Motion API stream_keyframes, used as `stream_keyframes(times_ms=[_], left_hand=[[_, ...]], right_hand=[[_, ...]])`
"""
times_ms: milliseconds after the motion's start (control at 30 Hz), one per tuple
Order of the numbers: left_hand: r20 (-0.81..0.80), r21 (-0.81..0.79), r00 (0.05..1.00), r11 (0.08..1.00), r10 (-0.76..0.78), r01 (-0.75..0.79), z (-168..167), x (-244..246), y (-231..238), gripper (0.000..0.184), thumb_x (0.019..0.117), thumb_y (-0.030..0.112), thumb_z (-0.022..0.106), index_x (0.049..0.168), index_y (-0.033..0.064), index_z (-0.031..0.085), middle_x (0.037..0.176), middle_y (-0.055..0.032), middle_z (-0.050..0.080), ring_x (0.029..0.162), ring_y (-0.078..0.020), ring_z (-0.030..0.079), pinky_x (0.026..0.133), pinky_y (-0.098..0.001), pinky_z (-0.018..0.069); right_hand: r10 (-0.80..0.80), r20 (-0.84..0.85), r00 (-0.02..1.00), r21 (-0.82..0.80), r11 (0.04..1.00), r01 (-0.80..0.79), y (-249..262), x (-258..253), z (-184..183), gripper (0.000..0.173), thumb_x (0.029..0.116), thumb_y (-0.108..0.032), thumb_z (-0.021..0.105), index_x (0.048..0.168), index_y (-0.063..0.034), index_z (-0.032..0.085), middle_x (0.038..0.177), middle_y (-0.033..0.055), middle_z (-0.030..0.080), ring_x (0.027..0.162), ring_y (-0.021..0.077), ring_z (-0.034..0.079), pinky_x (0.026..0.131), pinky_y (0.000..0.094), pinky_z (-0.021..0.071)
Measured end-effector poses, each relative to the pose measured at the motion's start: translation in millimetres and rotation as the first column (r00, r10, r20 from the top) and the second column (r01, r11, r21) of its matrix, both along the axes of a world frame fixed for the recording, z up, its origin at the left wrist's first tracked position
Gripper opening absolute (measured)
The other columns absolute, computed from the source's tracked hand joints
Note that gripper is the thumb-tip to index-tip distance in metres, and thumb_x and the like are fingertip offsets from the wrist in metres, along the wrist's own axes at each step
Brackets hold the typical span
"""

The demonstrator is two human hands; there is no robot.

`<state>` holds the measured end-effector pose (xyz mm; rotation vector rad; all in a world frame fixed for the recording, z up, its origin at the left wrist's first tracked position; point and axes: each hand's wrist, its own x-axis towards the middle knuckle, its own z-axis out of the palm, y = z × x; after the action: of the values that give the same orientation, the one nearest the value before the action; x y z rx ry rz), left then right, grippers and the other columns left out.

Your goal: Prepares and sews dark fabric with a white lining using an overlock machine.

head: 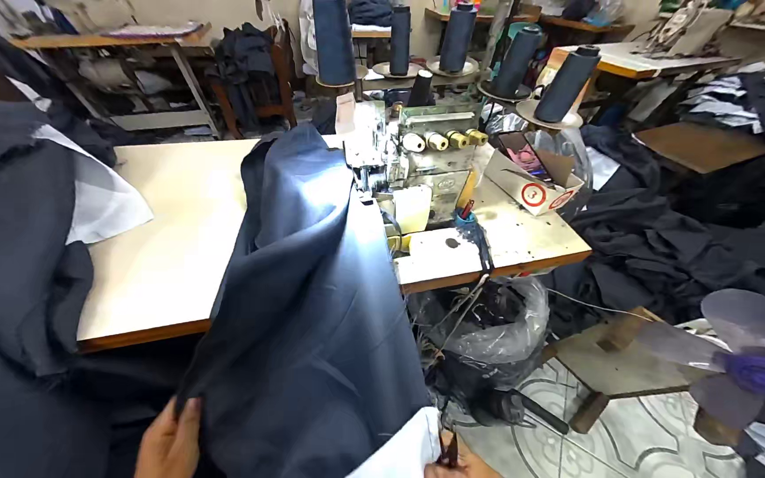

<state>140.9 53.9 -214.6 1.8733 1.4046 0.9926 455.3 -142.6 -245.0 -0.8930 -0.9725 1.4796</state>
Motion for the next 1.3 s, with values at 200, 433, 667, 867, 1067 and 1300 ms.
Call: stream_keyframes(times_ms=[200, 433, 667, 867, 1067, 1300], left_hand=[[0.202, 0.236, 0.959, 0.961, -0.196, 0.147, 49, 22, 54, 0.025, 0.1073, 0.009, 0.039, 0.109, -0.0023, 0.061, 0.096, 0.0179, 0.065, 0.092, 0.0164, 0.059, 0.088, -0.012, 0.0524], [0.39, 0.028, 0.908, 0.984, 0.151, -0.176, 106, 65, 113, 0.025, 0.1115, 0.028, 0.036, 0.097, 0.0231, 0.057, 0.075, 0.023, 0.062, 0.071, 0.0105, 0.063, 0.067, -0.0141, 0.0561], [0.321, 0.139, 0.944, 0.983, 0.071, -0.121, 129, 60, 224, 0.037, 0.1089, 0.049, 0.039, 0.125, 0.0218, 0.06, 0.104, 0.0134, 0.066, 0.094, 0.0039, 0.066, 0.087, -0.0271, 0.0576], [-0.205, 0.23, 0.973, 0.972, 0.102, -0.053, 103, 33, 245, 0.065, 0.1042, 0.049, 0.05, 0.139, -0.0051, 0.048, 0.121, -0.0371, 0.059, 0.11, -0.0505, 0.061, 0.092, -0.073, 0.044], [-0.515, 0.141, 0.857, 0.984, -0.019, 0.106, 20, -8, 143, 0.102, 0.074, 0.049, 0.081, 0.148, -0.0099, 0.042, 0.15, -0.0364, 0.044, 0.14, -0.0587, 0.037, 0.115, -0.0743, 0.0195], [-0.661, 0.412, 0.75, 0.823, -0.024, 0.39, 184, 23, 167, 0.02, 0.0977, 0.006, 0.059, 0.109, -0.0096, 0.063, 0.1, -0.0347, 0.064, 0.09, -0.055, 0.065, 0.074, -0.0735, 0.0491]], right_hand=[[-0.125, 0.022, 0.992, -0.097, 0.987, 0.127, 58, 11, -3, 0.014, 0.0984, -0.026, 0.059, 0.086, -0.0263, 0.067, 0.06, -0.0172, 0.059, 0.05, -0.0068, 0.05, 0.049, 0.0147, 0.0437], [-0.205, 0.13, 0.97, -0.057, 0.975, 0.214, 127, 38, 4, 0.016, 0.0983, -0.024, 0.056, 0.084, -0.0209, 0.064, 0.06, -0.0146, 0.056, 0.048, -0.004, 0.048, 0.047, 0.0161, 0.0429], [-0.249, 0.186, 0.95, -0.067, 0.962, 0.265, 184, 47, 46, 0.015, 0.1, -0.012, 0.054, 0.086, -0.0133, 0.058, 0.059, -0.0101, 0.053, 0.045, -0.0006, 0.047, 0.047, 0.0174, 0.0443], [-0.21, 0.132, 0.969, -0.009, 0.977, 0.213, 195, 27, 37, 0.01, 0.0995, -0.016, 0.057, 0.095, -0.0074, 0.059, 0.062, -0.0081, 0.057, 0.049, 0.0007, 0.053, 0.049, 0.0198, 0.0495], [-0.027, 0.246, 0.969, -0.135, 0.989, 0.062, 139, -19, -48, 0.021, 0.0963, -0.02, 0.067, 0.088, -0.001, 0.068, 0.067, -0.0054, 0.06, 0.056, -0.002, 0.052, 0.056, 0.0202, 0.0456], [-0.151, 0.242, 0.958, 0.282, 0.956, 0.08, 78, -3, 46, 0.011, 0.0913, -0.004, 0.068, 0.097, 0.0048, 0.068, 0.088, -0.0014, 0.072, 0.085, -0.0081, 0.064, 0.08, 0.013, 0.0528]])
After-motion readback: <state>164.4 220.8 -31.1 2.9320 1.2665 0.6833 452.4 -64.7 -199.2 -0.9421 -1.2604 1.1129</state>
